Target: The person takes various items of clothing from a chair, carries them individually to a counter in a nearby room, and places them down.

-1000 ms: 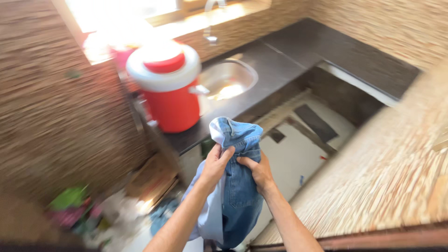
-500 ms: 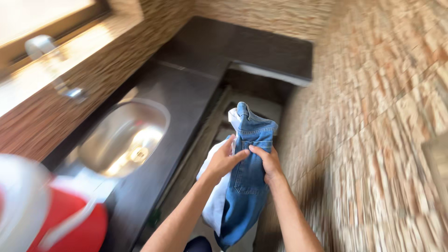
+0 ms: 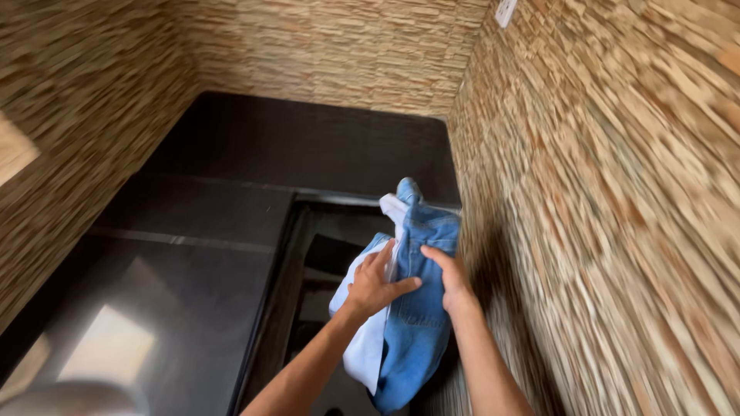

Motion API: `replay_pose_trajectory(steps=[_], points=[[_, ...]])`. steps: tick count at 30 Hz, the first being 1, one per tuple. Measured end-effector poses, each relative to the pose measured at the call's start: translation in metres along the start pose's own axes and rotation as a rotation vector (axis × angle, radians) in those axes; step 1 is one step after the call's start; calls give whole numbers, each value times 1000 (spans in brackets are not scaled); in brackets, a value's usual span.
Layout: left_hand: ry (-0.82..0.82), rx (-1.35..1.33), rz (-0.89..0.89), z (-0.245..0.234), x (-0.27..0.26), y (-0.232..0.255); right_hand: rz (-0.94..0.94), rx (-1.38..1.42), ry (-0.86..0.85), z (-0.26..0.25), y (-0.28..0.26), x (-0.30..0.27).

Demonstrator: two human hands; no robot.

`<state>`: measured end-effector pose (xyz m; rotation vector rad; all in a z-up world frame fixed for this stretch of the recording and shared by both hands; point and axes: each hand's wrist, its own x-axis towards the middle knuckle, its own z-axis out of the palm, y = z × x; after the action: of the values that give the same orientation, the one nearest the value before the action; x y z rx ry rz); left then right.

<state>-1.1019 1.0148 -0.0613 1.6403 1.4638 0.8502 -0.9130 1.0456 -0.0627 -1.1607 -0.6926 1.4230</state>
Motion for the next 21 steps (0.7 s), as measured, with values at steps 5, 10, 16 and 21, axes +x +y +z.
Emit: replay_pose_trajectory(steps=[5,10,16,21], points=[[-88,-69,54,6,133,26,-101,33,-20,7,-61,125],[-83,-248,203,9,290,43,-81,60,-94,10,-116,281],[-1,-190,262,26,467,69,-171,-138,-64,16,-199,461],[105,331,77,65,569,-54,-481,-909,509,-6,-143,539]])
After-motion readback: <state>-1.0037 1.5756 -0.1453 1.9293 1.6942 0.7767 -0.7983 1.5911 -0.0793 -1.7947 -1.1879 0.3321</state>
